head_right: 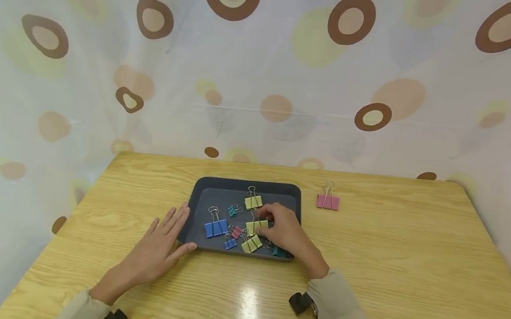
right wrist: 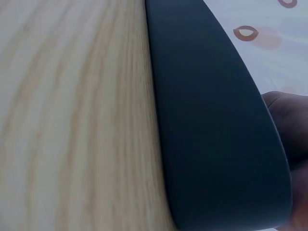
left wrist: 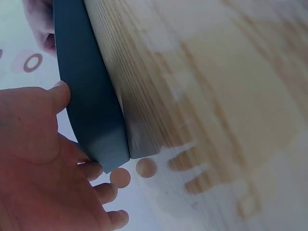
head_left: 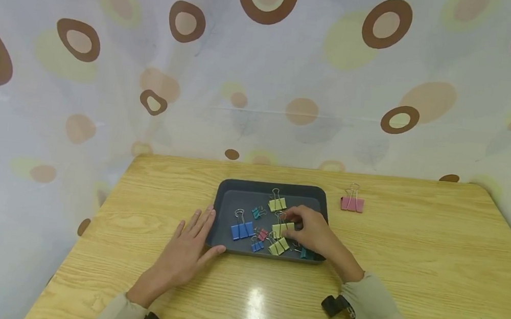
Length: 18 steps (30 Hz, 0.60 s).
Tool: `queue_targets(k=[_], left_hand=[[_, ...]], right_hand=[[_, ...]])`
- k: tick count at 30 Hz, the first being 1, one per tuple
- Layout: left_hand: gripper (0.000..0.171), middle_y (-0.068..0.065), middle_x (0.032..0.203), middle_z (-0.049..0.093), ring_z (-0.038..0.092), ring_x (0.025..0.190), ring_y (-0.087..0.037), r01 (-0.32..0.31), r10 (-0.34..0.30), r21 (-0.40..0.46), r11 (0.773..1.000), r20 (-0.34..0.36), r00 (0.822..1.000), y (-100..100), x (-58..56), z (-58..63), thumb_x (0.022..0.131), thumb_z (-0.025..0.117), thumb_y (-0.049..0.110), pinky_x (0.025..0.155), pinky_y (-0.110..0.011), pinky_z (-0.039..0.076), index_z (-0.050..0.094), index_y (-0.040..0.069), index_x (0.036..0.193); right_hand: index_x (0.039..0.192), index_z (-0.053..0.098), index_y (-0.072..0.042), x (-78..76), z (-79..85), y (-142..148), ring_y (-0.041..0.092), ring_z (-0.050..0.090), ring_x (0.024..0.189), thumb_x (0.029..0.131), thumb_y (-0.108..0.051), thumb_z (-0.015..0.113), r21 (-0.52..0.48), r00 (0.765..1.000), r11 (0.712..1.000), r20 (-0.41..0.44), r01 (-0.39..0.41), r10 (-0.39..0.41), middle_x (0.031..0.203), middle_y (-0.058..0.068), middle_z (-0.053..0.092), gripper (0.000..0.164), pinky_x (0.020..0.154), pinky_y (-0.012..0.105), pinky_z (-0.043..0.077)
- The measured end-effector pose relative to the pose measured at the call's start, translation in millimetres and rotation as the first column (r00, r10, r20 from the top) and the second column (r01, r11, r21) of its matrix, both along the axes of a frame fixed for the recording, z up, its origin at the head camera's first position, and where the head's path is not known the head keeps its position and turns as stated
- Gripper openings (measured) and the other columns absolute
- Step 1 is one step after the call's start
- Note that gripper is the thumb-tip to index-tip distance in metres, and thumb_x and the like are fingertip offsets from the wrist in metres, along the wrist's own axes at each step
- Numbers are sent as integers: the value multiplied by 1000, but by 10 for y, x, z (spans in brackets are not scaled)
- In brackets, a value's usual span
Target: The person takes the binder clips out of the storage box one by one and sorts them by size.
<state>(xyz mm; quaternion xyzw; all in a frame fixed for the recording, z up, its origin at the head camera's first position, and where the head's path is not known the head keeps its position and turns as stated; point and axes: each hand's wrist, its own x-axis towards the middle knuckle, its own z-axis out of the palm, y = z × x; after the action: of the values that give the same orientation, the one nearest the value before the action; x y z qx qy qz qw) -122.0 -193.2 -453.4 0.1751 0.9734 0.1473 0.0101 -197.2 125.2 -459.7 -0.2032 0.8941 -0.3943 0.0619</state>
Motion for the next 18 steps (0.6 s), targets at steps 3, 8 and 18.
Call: queue_targets(k=[3,8,18], left_hand=[[85,-10,171,12,15,156,-37,-4,4,-5,1000,6,1000,-7,2,-7,105,48,57,121,-64,17,17,4,164],[85,-10,171,12,14,156,-37,-5,5,-2,1000,8,1000,0,2,-8,105,48,56,121,-64,16,17,4,164],[85,-11,171,13,15,155,-38,-5,5,14,1000,4,1000,13,7,2,104,50,55,120,-65,17,19,3,163]], right_hand=[[104,76,-7,-13,-2,-10,22,65,90,88,-8,82,-2,1000,1000,26,5,-5,102,6,69,17,81,42,56],[104,76,-7,-6,11,-8,17,60,85,90,-7,79,-14,999,1000,48,-13,14,103,6,69,14,77,37,53],[109,75,-9,37,27,-9,16,55,83,94,-5,74,-19,999,999,40,-34,34,108,8,67,15,73,34,48]])
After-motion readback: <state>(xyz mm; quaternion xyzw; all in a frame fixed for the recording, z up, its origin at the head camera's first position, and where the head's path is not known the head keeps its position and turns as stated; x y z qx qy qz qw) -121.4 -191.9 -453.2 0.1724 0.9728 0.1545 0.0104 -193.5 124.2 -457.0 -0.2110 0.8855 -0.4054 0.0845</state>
